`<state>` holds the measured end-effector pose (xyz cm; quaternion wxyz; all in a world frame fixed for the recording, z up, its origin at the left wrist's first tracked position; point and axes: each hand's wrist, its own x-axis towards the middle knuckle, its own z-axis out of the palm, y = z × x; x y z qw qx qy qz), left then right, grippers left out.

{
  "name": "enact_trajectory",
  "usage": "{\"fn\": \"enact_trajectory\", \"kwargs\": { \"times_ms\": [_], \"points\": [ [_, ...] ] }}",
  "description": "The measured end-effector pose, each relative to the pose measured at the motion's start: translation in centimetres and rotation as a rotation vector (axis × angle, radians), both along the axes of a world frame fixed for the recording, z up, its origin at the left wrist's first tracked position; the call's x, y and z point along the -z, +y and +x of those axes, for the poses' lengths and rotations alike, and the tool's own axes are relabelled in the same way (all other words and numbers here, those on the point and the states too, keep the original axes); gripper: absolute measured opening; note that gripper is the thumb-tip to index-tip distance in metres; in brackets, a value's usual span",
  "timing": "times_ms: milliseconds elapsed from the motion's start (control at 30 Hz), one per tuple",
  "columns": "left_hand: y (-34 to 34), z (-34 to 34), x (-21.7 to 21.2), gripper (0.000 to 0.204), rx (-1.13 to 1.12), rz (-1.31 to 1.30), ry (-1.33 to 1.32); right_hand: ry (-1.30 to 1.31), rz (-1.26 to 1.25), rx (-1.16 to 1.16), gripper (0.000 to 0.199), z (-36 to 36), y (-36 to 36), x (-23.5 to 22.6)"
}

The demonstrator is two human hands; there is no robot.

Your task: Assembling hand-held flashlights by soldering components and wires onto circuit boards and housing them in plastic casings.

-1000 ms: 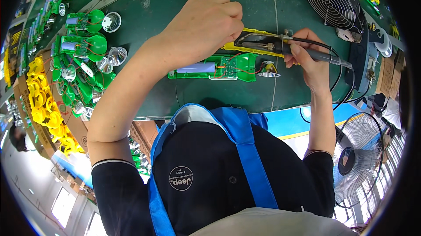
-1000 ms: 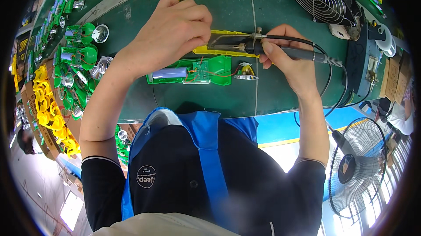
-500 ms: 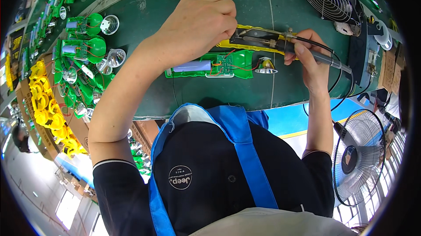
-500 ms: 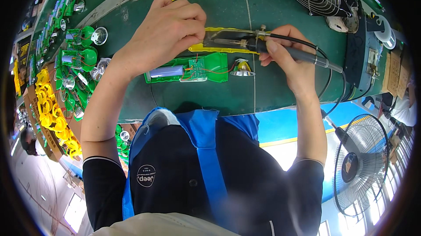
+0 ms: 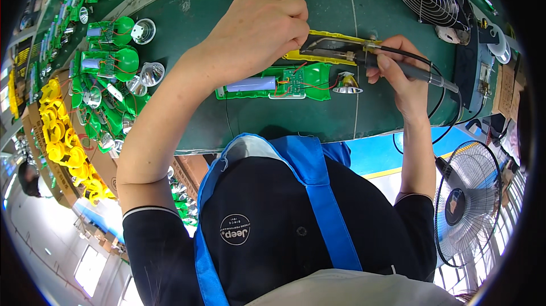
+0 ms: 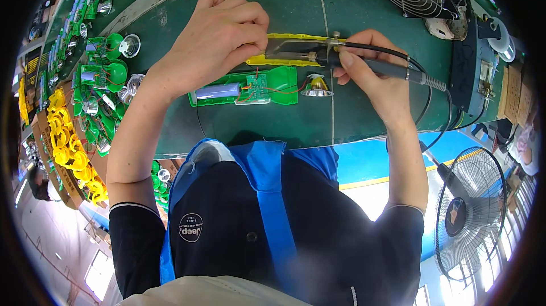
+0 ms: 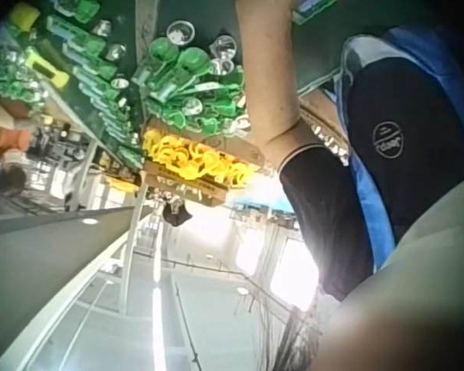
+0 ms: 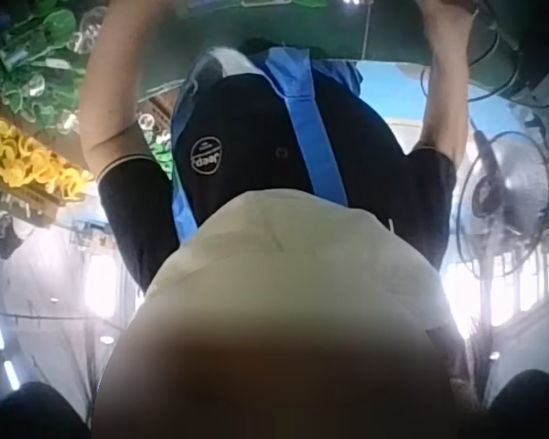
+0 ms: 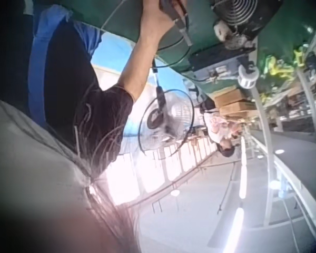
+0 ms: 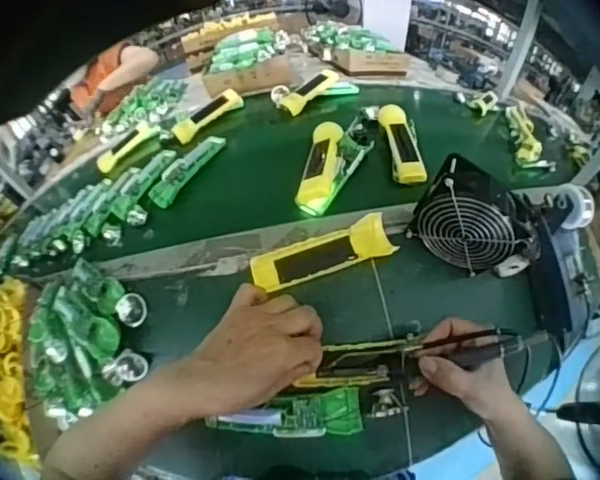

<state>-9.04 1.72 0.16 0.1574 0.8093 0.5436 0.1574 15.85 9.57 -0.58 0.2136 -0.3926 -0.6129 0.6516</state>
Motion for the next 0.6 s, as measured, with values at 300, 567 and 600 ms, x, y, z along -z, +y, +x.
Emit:
{"fn": "enact_trajectory", "kwargs": {
  "times_ms": [300, 567, 600],
  "points": [
    [0.0, 0.1, -0.3, 0.005, 0.012, -0.035, 0.045, 0.106, -0.011, 0.105, 0.026, 1.0, -0.3, 1.0],
    [0.1, 0.1, -0.6, 0.004, 0.029, -0.042, 0.066, 0.230, 0.011, 0.158, 0.027, 1.8, -0.9, 2.4],
    [0.1, 0.1, -0.6, 0.004, 0.029, -0.047, 0.064, 0.233, 0.009, 0.162, 0.027, 1.8, -1.0, 2.5]
  ]
}}
